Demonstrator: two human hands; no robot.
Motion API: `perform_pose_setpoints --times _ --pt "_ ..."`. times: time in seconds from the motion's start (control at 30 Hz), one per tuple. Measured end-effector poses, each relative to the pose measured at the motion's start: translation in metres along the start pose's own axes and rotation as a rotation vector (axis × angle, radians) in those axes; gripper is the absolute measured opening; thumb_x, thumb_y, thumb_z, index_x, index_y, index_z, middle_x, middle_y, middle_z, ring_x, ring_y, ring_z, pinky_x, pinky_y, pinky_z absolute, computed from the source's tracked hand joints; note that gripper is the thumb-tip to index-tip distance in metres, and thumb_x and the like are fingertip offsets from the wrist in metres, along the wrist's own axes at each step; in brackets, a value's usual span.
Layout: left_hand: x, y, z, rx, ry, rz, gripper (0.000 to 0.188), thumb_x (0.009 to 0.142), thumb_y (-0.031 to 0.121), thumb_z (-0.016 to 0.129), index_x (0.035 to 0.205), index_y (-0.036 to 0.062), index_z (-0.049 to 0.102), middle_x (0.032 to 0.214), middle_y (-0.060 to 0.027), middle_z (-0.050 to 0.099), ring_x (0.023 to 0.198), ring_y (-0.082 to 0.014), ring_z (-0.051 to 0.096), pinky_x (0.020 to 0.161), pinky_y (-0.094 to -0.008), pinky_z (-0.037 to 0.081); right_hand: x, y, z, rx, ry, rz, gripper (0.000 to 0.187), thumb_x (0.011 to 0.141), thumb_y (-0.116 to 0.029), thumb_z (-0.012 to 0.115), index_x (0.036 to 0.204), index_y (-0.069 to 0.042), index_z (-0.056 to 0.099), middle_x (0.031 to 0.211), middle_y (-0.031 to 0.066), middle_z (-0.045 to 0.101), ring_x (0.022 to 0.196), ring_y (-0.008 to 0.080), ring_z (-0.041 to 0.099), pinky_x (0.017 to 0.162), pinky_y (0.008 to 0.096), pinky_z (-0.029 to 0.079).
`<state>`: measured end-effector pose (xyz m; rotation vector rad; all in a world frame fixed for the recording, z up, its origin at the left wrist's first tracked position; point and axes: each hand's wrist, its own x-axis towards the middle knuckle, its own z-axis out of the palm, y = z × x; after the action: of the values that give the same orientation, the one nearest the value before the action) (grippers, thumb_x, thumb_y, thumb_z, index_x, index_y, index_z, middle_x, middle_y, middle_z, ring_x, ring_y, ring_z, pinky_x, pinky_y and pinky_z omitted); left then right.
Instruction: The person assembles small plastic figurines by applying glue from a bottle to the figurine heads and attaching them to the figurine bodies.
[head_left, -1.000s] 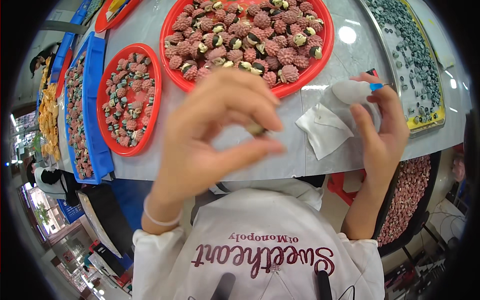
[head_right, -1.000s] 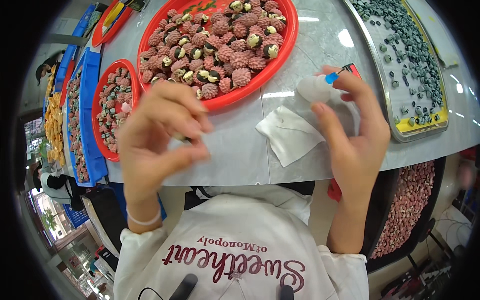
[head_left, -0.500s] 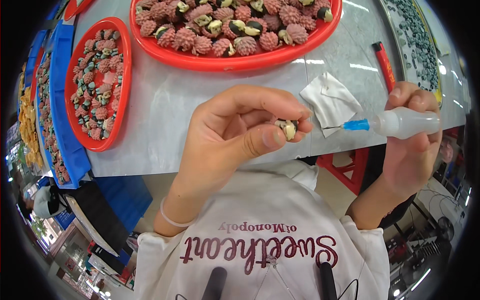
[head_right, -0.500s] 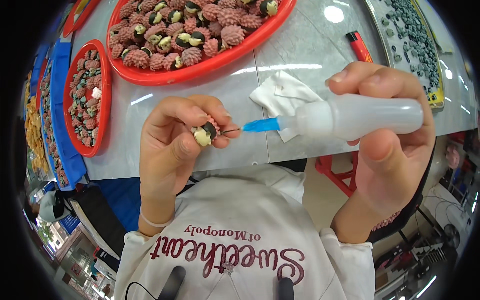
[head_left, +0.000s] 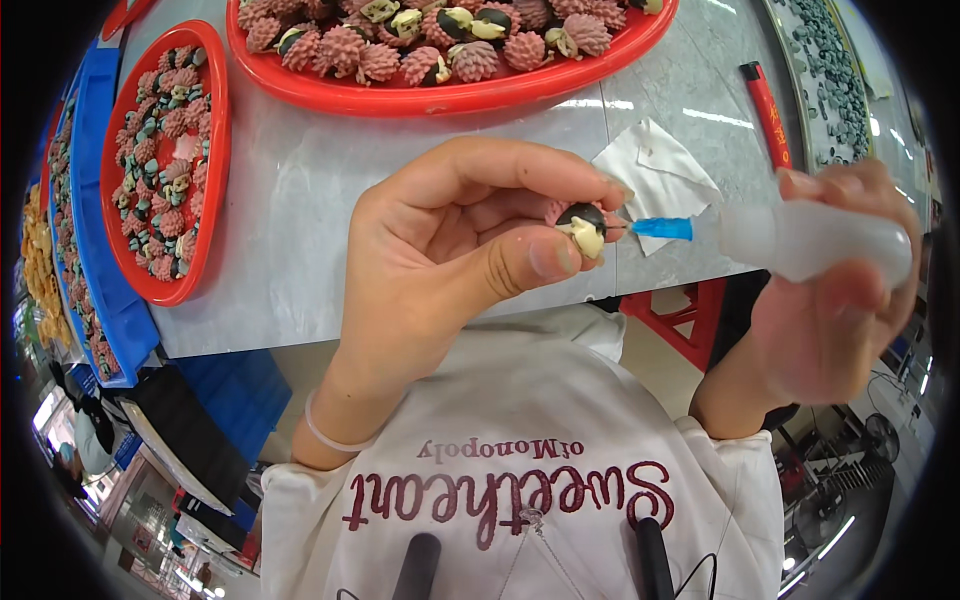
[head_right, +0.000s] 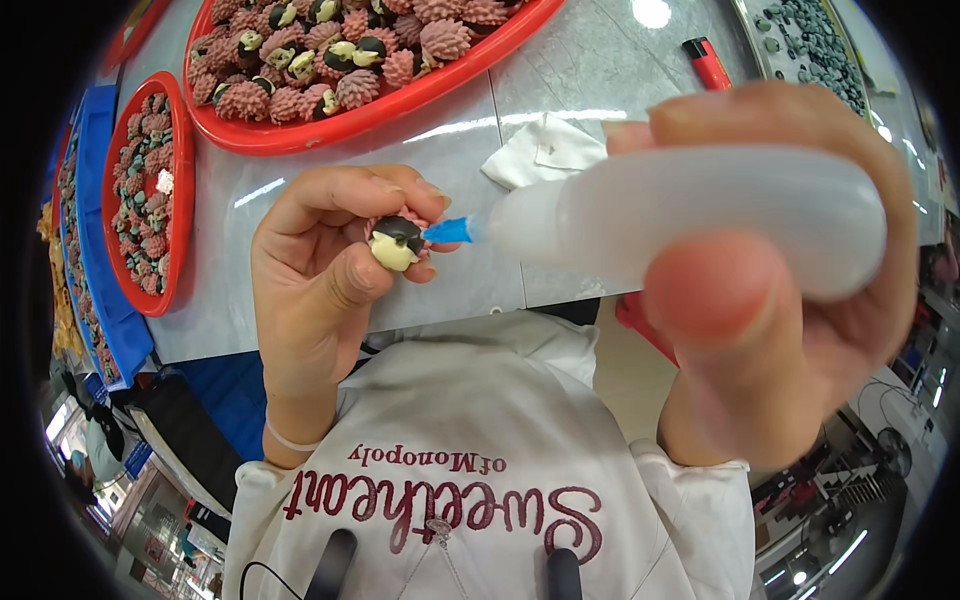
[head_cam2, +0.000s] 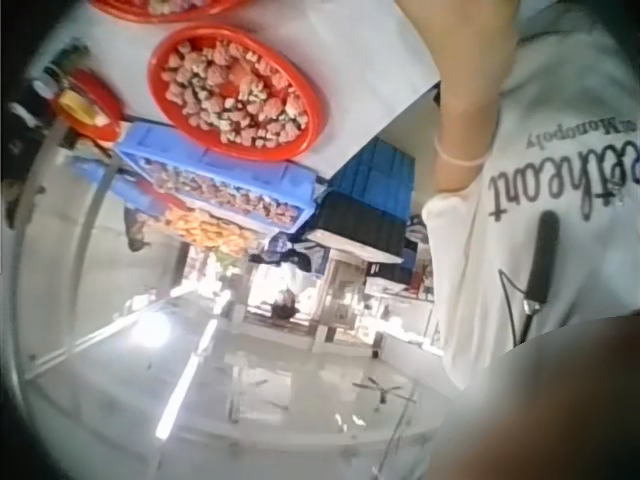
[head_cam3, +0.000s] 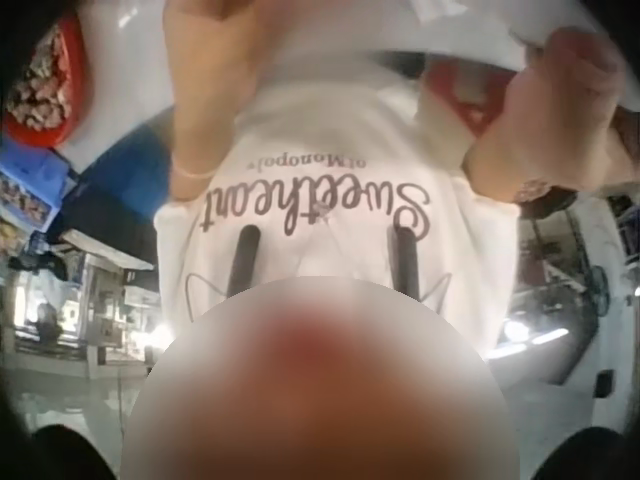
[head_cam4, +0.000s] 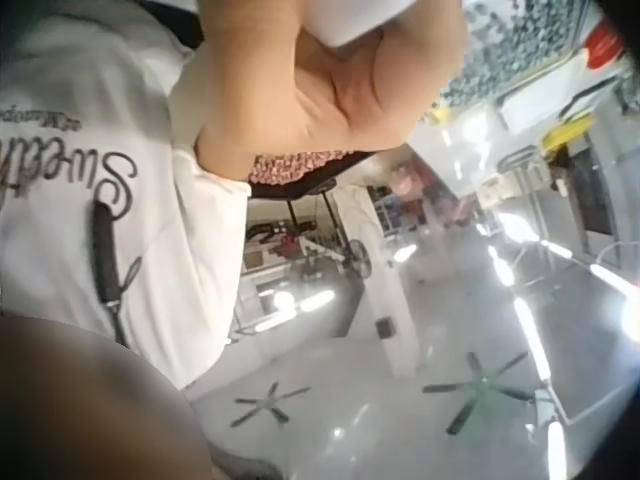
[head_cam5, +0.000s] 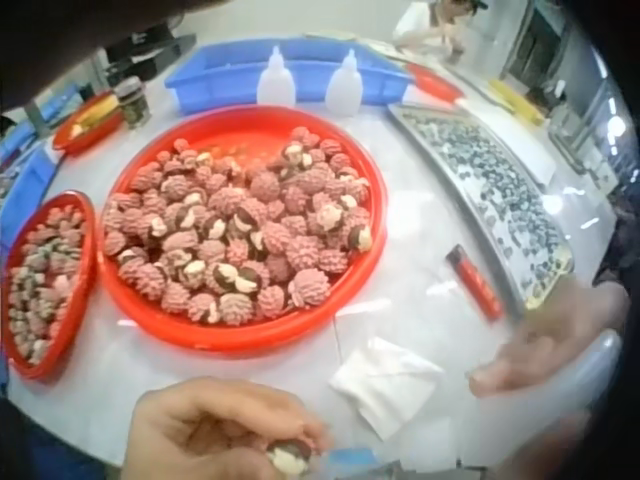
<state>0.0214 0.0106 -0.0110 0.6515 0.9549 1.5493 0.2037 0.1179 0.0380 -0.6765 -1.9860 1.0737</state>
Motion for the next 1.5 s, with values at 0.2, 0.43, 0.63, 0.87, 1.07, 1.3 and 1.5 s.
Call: perform_pose_setpoints --times 0.2,0.43,0.63,0.87,1.07,1.3,1.5 --pt "0.002 -0.002 -0.001 0.015 -0.021 0.007 0.034 0.070 0.020 0.067 0.093 0.0003 0.051 0.092 -0.0157 0.055 0.082 -0.0224 0.058 0.065 -0.0268 0.049 -0.026 -0.022 -0.006 -0.251 0.055 -0.107 0.052 0.071 -0.028 0.055 0.097 0.015 0.044 0.085 0.0248 0.051 0.071 0.0300 0.054 0.063 0.0372 0.048" --pt "0.001 -0.001 -0.001 -0.003 -0.019 0.009 0.033 0.070 0.019 0.067 0.092 0.0007 0.051 0.092 -0.0153 0.055 0.083 -0.0242 0.058 0.068 -0.0285 0.048 -0.028 -0.028 0.011 -0.269 0.288 -0.082 0.051 0.070 -0.030 0.057 0.096 0.013 0.045 0.079 0.0242 0.052 0.065 0.0251 0.050 0.053 0.0297 0.042" --pt "0.001 0.000 0.001 -0.001 -0.013 0.002 0.033 0.070 0.019 0.067 0.093 0.0011 0.050 0.093 -0.0149 0.054 0.083 -0.0247 0.058 0.067 -0.0280 0.047 -0.029 -0.020 0.009 -0.168 0.201 -0.119 0.051 0.072 -0.032 0.059 0.098 0.010 0.046 0.081 0.0230 0.052 0.066 0.0233 0.049 0.055 0.0262 0.039" --pt "0.002 0.002 0.000 -0.034 0.030 -0.038 0.033 0.070 0.018 0.067 0.092 0.0007 0.050 0.094 -0.0156 0.054 0.084 -0.0246 0.058 0.066 -0.0263 0.049 -0.009 -0.010 -0.009 0.121 -0.122 -0.145 0.050 0.076 -0.028 0.058 0.106 0.008 0.042 0.089 0.0221 0.049 0.077 0.0220 0.052 0.062 0.0255 0.045" --pt "0.004 0.003 0.003 -0.044 0.024 -0.048 0.033 0.070 0.018 0.067 0.092 0.0003 0.049 0.094 -0.0158 0.053 0.084 -0.0247 0.058 0.066 -0.0258 0.050 -0.009 0.009 -0.008 0.279 0.126 0.192 0.035 0.078 -0.019 0.054 0.101 0.004 0.040 0.093 0.0203 0.050 0.087 0.0259 0.053 0.070 0.0288 0.044" --pt "0.001 0.000 0.005 -0.039 0.051 -0.029 0.032 0.072 0.015 0.066 0.093 0.0005 0.047 0.095 -0.0150 0.051 0.084 -0.0230 0.057 0.066 -0.0250 0.049 0.009 0.047 0.009 0.092 0.230 0.150 0.032 0.072 0.006 0.054 0.099 -0.002 0.038 0.102 0.0214 0.053 0.092 0.0228 0.053 0.078 0.0296 0.042" --pt "-0.003 0.001 0.004 -0.059 0.039 -0.011 0.028 0.073 0.012 0.065 0.092 0.0002 0.048 0.093 -0.0136 0.051 0.084 -0.0219 0.056 0.069 -0.0255 0.048 0.014 0.056 0.018 -0.187 0.123 0.090 0.043 0.064 0.011 0.059 0.100 -0.003 0.040 0.090 0.0095 0.055 0.083 0.0151 0.054 0.076 0.0270 0.043"
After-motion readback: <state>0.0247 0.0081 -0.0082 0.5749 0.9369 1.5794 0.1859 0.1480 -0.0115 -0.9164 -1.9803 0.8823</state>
